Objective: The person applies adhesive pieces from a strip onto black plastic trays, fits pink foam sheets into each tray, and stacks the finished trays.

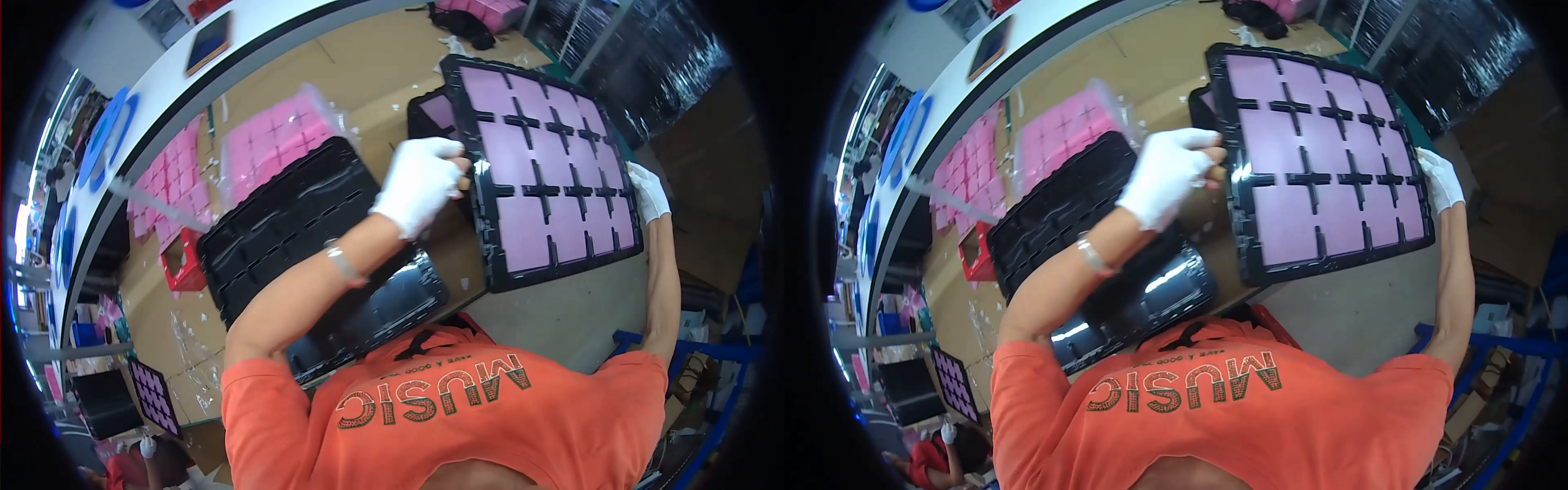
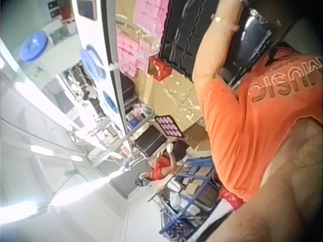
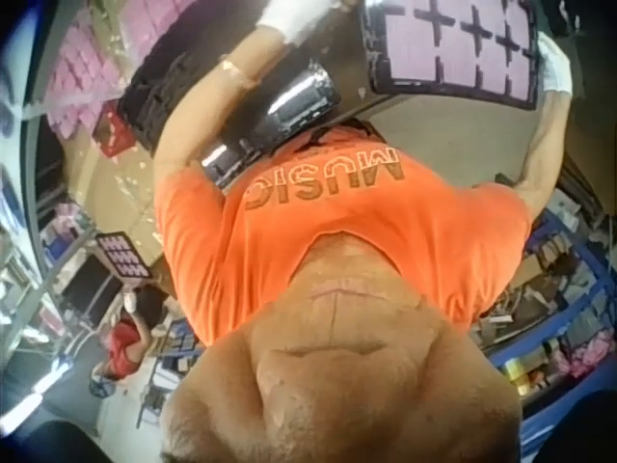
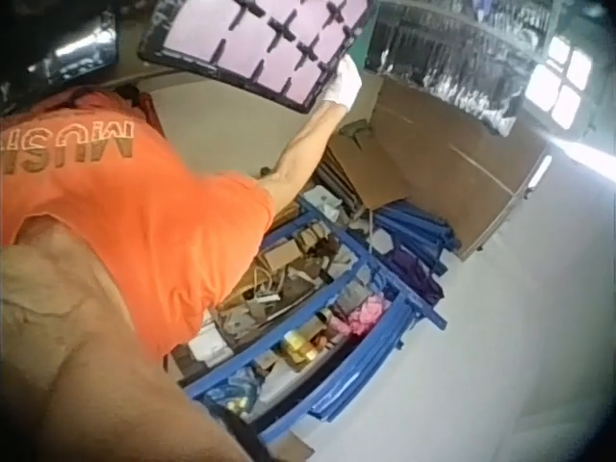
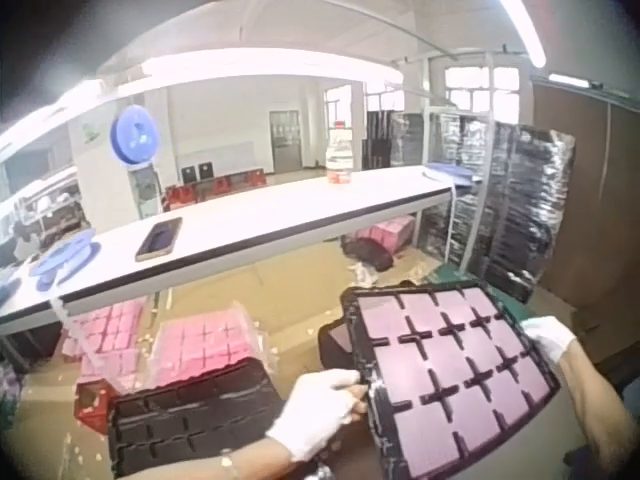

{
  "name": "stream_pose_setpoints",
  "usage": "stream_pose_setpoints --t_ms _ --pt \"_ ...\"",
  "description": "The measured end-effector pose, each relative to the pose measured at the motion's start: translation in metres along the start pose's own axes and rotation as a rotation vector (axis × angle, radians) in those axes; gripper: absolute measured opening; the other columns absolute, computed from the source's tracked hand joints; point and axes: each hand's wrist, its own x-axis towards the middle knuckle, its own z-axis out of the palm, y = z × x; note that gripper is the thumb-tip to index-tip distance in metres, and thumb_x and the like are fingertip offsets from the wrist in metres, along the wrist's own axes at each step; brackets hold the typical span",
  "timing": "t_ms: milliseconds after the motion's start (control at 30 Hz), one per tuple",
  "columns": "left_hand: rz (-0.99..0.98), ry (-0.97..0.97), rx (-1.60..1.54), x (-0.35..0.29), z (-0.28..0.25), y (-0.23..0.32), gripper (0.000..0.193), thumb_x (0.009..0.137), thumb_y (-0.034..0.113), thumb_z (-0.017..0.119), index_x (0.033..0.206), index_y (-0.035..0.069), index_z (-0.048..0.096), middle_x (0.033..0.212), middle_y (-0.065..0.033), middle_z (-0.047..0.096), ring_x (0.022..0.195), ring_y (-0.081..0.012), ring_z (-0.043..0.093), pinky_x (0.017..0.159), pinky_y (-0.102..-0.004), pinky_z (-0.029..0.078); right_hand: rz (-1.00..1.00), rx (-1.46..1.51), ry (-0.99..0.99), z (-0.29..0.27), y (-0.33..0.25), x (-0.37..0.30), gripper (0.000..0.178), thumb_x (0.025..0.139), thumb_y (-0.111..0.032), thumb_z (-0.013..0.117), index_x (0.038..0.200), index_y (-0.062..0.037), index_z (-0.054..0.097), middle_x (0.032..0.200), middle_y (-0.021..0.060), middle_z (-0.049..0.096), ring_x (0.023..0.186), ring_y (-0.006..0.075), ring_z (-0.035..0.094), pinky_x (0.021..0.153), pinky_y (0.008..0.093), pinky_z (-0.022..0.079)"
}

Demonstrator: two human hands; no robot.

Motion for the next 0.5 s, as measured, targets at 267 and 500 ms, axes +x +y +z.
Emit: stream_pose_setpoints --t_ms 267,500 --pt "-0.092 0.054 0.43 0.101 0.051 -0.123 0.017 0.075 0.001 0.054 0.084 -0.008 0.066 0.076 -0.024 0.065 0.073 -0.034 0.066 0.068 -0.0402 0.05 -0.25 -0.495 -0.12 -0.031 0.065 0.174 0.035 0.089 -0.001 0.054 0.121 0.0028 0.065 0.119 0.0126 0.069 0.11 0.025 0.064 0.097 0.0312 0.046" --pt "-0.361 0.271 0.668 0.141 0.021 -0.146 0.019 0.078 0.003 0.058 0.091 -0.002 0.071 0.091 -0.0227 0.07 0.09 -0.0361 0.069 0.081 -0.0381 0.054 -0.301 -0.707 -0.186 0.09 0.036 0.261 0.036 0.087 -0.001 0.052 0.119 -0.0046 0.068 0.121 0.0171 0.066 0.112 0.0334 0.063 0.099 0.0353 0.047"
